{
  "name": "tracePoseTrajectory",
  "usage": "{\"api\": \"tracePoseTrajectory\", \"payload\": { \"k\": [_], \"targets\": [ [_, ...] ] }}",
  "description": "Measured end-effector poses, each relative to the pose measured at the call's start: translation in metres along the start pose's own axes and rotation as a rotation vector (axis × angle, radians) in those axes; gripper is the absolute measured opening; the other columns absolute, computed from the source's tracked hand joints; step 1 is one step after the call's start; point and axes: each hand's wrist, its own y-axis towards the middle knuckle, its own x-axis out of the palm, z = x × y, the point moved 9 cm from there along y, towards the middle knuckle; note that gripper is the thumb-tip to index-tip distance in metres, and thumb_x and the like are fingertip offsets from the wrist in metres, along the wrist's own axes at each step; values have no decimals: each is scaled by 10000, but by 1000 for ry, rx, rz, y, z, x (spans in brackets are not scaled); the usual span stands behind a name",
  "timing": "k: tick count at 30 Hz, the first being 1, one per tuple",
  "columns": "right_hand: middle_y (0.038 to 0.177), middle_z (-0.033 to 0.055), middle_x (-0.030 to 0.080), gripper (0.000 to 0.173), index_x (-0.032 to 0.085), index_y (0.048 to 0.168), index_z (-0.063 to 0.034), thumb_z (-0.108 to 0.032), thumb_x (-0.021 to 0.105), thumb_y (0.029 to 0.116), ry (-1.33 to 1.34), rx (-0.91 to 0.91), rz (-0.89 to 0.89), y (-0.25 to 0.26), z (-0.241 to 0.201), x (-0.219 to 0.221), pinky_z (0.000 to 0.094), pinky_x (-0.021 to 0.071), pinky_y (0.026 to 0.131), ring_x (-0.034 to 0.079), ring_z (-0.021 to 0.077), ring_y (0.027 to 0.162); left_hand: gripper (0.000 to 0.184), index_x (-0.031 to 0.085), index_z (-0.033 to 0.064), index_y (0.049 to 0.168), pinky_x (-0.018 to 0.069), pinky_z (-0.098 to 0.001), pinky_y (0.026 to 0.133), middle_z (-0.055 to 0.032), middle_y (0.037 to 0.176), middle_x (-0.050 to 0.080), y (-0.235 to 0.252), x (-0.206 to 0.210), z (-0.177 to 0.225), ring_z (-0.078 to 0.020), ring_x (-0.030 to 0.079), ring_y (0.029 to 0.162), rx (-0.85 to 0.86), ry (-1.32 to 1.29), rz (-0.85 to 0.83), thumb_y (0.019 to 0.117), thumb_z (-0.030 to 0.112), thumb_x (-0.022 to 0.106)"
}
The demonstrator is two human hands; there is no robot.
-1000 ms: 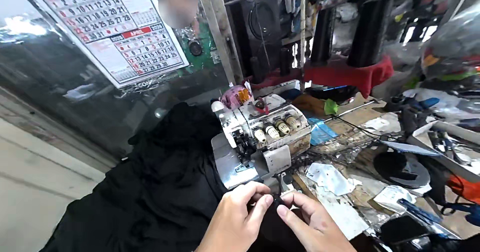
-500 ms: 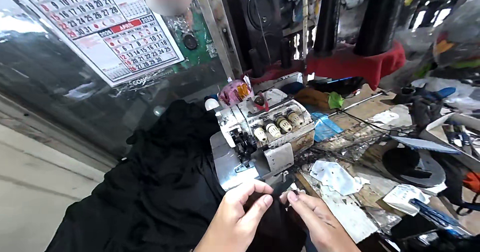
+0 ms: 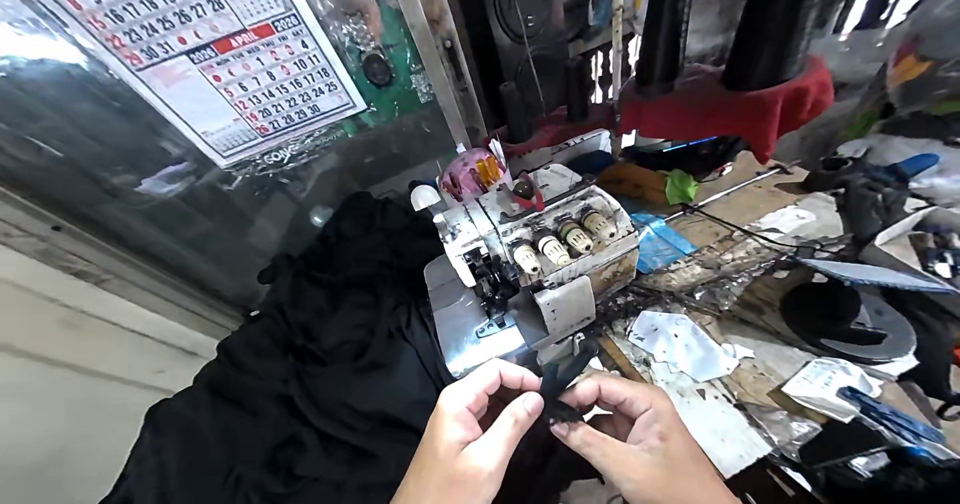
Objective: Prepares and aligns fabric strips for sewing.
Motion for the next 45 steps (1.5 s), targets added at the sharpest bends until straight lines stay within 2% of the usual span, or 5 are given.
{"api": "tracePoseTrajectory", "payload": {
  "k": [20, 29, 33, 37, 45],
  "targets": [
    [918, 53, 739, 127, 780, 987, -57, -160, 763, 915, -26, -32, 10, 2, -7, -9, 253, 576, 622, 676, 119, 737, 153, 765, 10, 1061, 616, -262, 788, -91, 1051, 754, 7, 3, 10, -151, 721, 907, 157, 55, -14, 989, 119, 683],
    [943, 88, 726, 110, 749, 991, -9, -96, 733, 925, 12, -35, -43, 4, -7, -5, 326, 635, 749, 713, 170, 831, 196, 732, 44, 1016, 563, -201, 689, -15, 895, 716, 11, 4, 3, -68, 668, 781, 27, 124, -76, 1026, 211, 629],
    [864, 49, 709, 208, 748, 990, -44, -246, 700, 980, -63, 5, 2, 3, -7, -5, 247, 533, 550, 623, 100, 631, 159, 715, 79, 1023, 585, -244, 657, 4, 901, 711, 8, 3, -4, -91, 676, 770, 44, 160, -76, 1024, 220, 643],
    [919, 54, 695, 143, 737, 989, -43, -179, 696, 980, -130, -23, -8, 1, -12, -4, 237, 501, 505, 585, 88, 607, 165, 724, 120, 1011, 589, -235, 672, 45, 908, 712, 4, 2, -4, -59, 677, 782, 63, 227, -32, 1023, 265, 647],
    [912, 95, 695, 56, 736, 944, 11, -41, 717, 932, -138, -177, 71, -5, -21, -1, 292, 606, 684, 680, 170, 807, 297, 770, 227, 1025, 498, -279, 824, 100, 921, 697, -7, 1, -6, -47, 623, 918, 124, 495, -3, 1061, 410, 539]
  ]
}}
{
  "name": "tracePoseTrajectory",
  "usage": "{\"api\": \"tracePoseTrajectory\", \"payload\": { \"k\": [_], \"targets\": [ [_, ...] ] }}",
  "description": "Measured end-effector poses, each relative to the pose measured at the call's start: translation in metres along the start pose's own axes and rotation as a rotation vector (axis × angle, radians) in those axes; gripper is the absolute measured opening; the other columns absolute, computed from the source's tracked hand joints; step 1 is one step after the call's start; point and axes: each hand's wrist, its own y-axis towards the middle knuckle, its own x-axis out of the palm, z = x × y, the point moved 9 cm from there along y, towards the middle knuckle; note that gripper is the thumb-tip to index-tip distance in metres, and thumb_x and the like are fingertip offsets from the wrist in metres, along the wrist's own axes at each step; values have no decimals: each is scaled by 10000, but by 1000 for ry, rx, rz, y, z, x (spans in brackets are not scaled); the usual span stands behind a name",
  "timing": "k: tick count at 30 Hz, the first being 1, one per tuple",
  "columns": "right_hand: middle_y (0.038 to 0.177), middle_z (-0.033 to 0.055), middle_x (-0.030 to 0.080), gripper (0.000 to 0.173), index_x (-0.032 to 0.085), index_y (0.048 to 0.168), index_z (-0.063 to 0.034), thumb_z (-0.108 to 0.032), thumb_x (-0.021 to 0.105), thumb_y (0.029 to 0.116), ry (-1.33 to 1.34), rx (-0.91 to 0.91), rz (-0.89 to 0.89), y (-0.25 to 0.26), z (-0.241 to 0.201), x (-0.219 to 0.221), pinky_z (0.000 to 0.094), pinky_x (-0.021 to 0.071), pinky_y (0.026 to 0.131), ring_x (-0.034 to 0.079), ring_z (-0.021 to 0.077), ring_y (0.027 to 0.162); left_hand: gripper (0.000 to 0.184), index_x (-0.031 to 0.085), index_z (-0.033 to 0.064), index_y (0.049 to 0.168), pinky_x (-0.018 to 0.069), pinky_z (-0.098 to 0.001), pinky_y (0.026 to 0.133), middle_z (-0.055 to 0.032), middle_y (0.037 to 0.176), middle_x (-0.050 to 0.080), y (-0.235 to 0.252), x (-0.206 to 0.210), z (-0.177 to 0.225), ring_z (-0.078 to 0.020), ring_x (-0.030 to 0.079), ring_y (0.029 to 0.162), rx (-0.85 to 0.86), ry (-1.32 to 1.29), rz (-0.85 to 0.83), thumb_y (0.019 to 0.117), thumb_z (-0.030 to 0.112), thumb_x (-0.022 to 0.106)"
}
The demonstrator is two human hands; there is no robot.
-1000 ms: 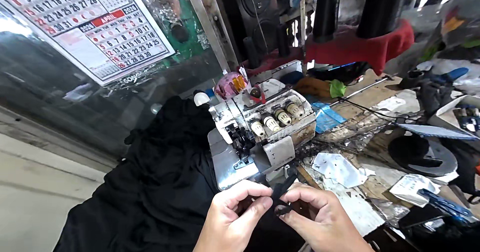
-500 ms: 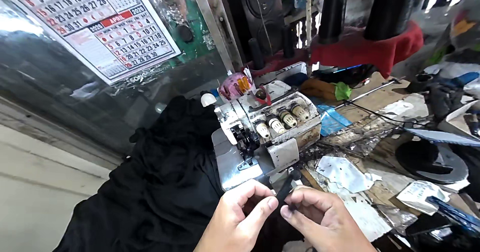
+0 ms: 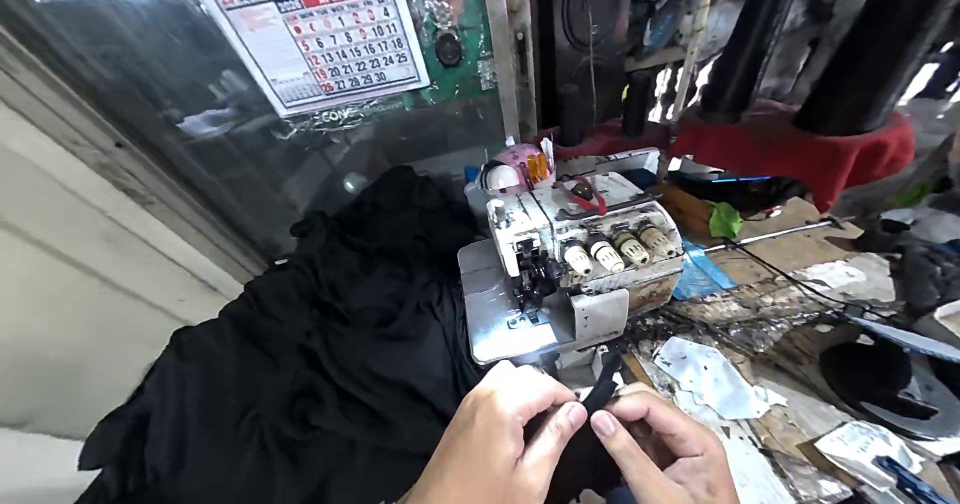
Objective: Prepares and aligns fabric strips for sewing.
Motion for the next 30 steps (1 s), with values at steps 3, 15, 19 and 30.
{"api": "tracePoseTrajectory", "payload": {
  "k": [3, 15, 19, 30],
  "targets": [
    [913, 84, 702, 49, 739, 935, 1, -42, 719, 926, -49, -43, 32, -2, -1, 3, 282, 596, 696, 676, 159, 813, 294, 766, 237, 1000, 486, -280, 819, 103, 892, 686, -4, -5, 4, -50, 611, 909, 9, 90, 36, 1056, 417, 541],
    [912, 64, 686, 35, 724, 934, -26, -59, 712, 933, -84, -120, 85, -5, -6, 10, 281, 599, 746, 673, 155, 849, 269, 774, 200, 1006, 486, -265, 853, 79, 911, 684, -14, -15, 8, -64, 607, 944, 41, 79, 115, 1048, 370, 569],
    [933, 62, 694, 39, 736, 957, -40, -65, 723, 930, -85, -172, 85, -8, -6, 12, 273, 603, 748, 680, 154, 871, 292, 761, 215, 978, 479, -279, 843, 79, 886, 658, -17, -19, 8, -74, 597, 939, 48, 148, 149, 1048, 408, 553],
    [874, 44, 682, 84, 750, 948, -49, -126, 714, 947, -208, 7, 89, 0, 10, 10, 259, 568, 621, 655, 128, 756, 293, 711, 166, 1007, 552, -347, 812, 49, 904, 694, -14, -5, -20, -89, 663, 880, -32, -10, -2, 1075, 362, 504]
  ]
}}
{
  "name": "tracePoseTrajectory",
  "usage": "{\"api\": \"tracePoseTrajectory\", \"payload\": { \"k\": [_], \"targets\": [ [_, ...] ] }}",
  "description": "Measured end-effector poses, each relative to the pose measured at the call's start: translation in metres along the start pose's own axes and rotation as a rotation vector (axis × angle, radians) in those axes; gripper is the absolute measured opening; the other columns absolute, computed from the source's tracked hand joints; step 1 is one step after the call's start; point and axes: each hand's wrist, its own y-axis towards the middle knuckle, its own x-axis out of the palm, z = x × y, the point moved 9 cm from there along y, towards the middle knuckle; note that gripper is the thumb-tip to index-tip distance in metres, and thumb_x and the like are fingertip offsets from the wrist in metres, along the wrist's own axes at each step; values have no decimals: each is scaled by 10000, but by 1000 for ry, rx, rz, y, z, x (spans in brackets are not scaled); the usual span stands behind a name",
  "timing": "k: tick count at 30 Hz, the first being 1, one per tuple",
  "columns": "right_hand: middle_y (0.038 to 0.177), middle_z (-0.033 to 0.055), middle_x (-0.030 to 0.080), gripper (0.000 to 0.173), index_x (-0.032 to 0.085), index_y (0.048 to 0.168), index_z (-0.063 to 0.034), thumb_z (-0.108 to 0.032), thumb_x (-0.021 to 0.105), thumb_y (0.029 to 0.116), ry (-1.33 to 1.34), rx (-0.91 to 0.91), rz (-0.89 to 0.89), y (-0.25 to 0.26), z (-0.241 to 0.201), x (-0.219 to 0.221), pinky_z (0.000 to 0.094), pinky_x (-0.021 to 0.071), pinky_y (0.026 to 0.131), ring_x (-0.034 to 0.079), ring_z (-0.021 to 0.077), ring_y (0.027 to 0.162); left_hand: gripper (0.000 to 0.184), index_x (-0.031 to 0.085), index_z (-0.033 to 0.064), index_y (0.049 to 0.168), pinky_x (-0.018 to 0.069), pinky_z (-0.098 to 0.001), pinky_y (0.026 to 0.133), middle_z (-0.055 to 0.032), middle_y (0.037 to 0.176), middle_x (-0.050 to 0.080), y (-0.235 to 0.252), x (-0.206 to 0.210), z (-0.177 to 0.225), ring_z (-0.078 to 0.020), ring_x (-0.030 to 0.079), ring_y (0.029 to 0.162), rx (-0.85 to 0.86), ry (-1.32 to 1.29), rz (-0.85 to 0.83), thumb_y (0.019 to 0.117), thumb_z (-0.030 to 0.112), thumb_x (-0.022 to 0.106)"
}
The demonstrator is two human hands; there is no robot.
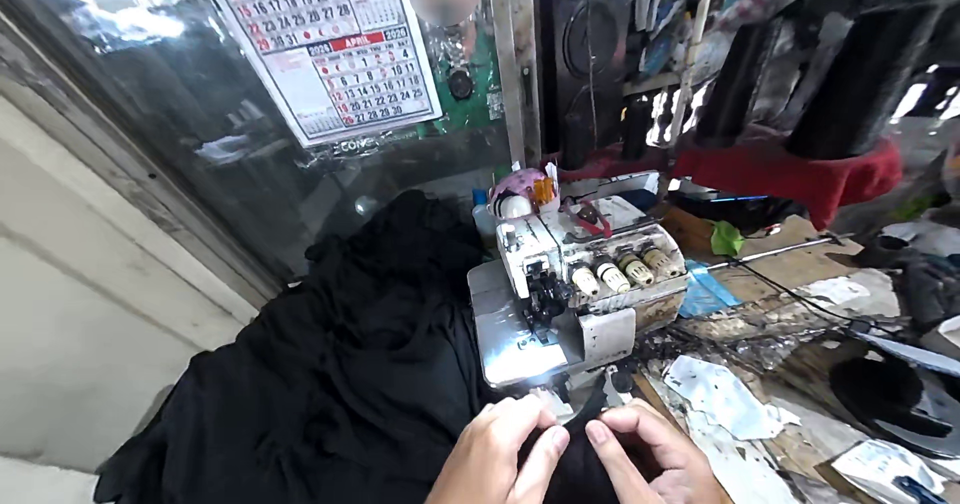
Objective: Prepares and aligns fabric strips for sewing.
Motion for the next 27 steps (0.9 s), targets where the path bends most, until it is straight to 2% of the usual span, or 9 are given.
{"api": "tracePoseTrajectory", "payload": {
  "k": [2, 4, 6, 7, 10, 13, 17, 21, 27],
  "targets": [
    [865, 25, 690, 132, 759, 944, -65, -187, 710, 960, -45, -6, 13, 15, -11, -2, 247, 564, 633, 658, 104, 754, 312, 714, 136, 1001, 564, -298, 739, 18, 892, 691, 13, -17, 14, -78, 663, 827, 4, -9, -13, 1079, 340, 491],
    [863, 1, 707, 136, 769, 927, -92, -216, 716, 952, -75, -13, 43, 34, -17, -1, 245, 585, 664, 678, 87, 768, 363, 715, 115, 966, 526, -267, 671, 2, 832, 663, 32, -34, 25, -72, 630, 748, -10, 64, 50, 1073, 375, 486],
    [867, -44, 742, 110, 789, 902, -136, -226, 728, 918, -116, 11, 82, 49, -6, 3, 241, 598, 717, 704, 55, 809, 344, 709, 183, 903, 512, -265, 578, 67, 732, 632, 53, -36, 11, -45, 606, 656, -23, 261, 83, 1042, 423, 504],
    [859, -61, 745, 99, 796, 888, -150, -228, 738, 903, -135, 8, 104, 52, 5, 7, 232, 600, 711, 707, 42, 809, 335, 701, 205, 889, 520, -300, 575, 74, 714, 627, 61, -32, -3, -59, 615, 655, -52, 352, 47, 1026, 443, 508],
    [795, -99, 735, 79, 788, 840, -185, -256, 773, 868, -140, 2, 163, 55, 35, 18, 213, 605, 630, 694, 10, 721, 330, 678, 228, 881, 520, -368, 591, 63, 716, 622, 74, -23, -37, -99, 624, 672, -187, 441, -129, 1005, 470, 490],
    [686, -103, 664, 122, 742, 830, -189, -301, 788, 847, -140, 100, 201, 66, 46, 29, 213, 515, 481, 599, 19, 553, 305, 711, 224, 909, 544, -399, 650, 50, 765, 654, 89, -30, -54, -115, 641, 722, -291, 435, -178, 986, 437, 507],
    [563, -84, 523, 172, 689, 840, -165, -305, 789, 832, -133, 152, 268, 71, 52, 36, 223, 390, 396, 460, 45, 435, 288, 695, 244, 861, 540, -377, 614, 90, 738, 638, 90, -33, -61, -77, 634, 701, -245, 474, -3, 978, 422, 501],
    [571, -91, 527, 140, 690, 862, -163, -274, 775, 845, -127, 131, 289, 71, 51, 39, 217, 385, 388, 456, 39, 436, 263, 672, 267, 825, 503, -365, 537, 108, 685, 612, 80, -32, -54, -70, 622, 649, -237, 571, 174, 966, 403, 496],
    [595, -91, 538, 155, 718, 942, -156, -276, 761, 855, -150, 92, 290, 71, 48, 38, 221, 397, 397, 459, 37, 443, 292, 694, 232, 828, 516, -370, 552, 77, 725, 638, 74, -27, -47, -93, 646, 678, -221, 638, 254, 967, 402, 501]
  ]
}}
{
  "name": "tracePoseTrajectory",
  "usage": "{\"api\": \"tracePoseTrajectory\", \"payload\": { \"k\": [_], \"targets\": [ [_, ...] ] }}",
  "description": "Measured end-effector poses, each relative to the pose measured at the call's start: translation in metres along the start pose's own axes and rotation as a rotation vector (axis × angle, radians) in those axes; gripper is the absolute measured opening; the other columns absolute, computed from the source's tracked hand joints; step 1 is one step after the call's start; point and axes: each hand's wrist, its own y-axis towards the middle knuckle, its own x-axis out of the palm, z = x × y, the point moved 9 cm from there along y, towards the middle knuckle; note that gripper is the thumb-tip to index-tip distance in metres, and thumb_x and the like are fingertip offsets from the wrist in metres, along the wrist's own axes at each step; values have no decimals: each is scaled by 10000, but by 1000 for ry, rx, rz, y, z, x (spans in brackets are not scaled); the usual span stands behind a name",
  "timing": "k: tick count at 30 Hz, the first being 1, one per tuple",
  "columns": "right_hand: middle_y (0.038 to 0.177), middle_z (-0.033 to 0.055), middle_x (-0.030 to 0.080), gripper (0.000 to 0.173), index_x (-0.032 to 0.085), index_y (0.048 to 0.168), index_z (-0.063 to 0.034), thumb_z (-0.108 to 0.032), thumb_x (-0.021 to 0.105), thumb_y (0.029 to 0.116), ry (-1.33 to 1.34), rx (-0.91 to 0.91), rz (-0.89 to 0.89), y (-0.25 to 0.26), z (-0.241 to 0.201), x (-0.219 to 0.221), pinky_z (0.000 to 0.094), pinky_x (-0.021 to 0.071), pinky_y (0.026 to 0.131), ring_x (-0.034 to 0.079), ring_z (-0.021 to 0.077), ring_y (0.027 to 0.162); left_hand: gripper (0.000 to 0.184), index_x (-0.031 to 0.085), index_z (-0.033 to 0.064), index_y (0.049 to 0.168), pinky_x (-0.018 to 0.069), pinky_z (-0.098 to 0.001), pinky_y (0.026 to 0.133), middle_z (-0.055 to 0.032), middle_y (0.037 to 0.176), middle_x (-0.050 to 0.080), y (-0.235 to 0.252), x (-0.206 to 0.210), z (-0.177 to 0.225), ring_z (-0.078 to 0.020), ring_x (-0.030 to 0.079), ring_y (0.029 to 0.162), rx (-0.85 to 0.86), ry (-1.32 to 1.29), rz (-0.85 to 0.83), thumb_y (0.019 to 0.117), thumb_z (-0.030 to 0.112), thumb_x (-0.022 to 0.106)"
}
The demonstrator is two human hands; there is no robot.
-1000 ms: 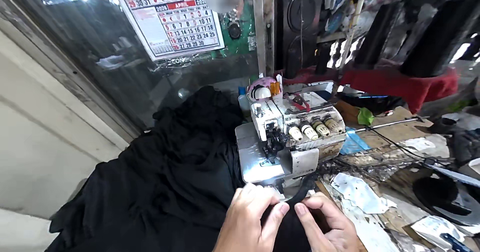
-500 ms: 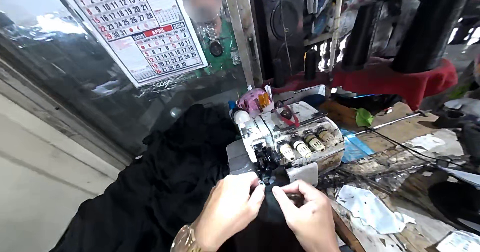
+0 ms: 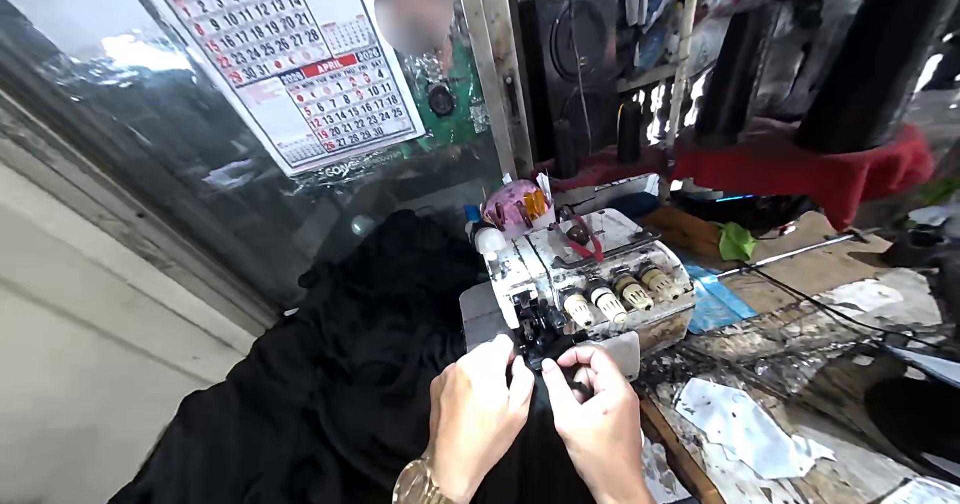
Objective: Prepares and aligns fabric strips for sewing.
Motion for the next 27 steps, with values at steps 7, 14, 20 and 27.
{"api": "tracePoseTrajectory", "payload": {
  "k": [7, 14, 20, 27],
  "targets": [
    [772, -109, 688, 172, 778, 1026, -200, -262, 721, 876, -64, -82, 12, -2, -7, 0, 209, 474, 457, 550, -3, 528, 284, 676, 228, 795, 504, -353, 543, 77, 705, 623, -3, -2, 2, -86, 642, 674, 19, 12, 94, 958, 391, 509],
    [803, -116, 718, 138, 782, 956, -211, -300, 709, 881, -111, -58, -10, 2, -4, 1, 226, 537, 528, 622, -5, 609, 271, 674, 227, 784, 507, -369, 546, 72, 706, 629, -1, -2, 2, -97, 646, 673, 6, 6, 92, 940, 391, 526],
    [745, -126, 693, 151, 785, 935, -221, -330, 700, 875, -139, -4, -34, 4, -1, 2, 236, 526, 518, 611, 2, 590, 268, 659, 239, 760, 489, -371, 529, 84, 669, 604, -1, -2, 1, -86, 630, 646, -8, -6, 87, 931, 405, 538],
    [740, -118, 695, 142, 784, 922, -215, -325, 706, 876, -129, 9, -33, 3, 0, 1, 237, 527, 525, 610, 13, 584, 251, 628, 236, 727, 467, -361, 493, 87, 637, 564, -2, -5, 2, -87, 603, 606, 13, -33, 128, 920, 382, 560]
  ]
}}
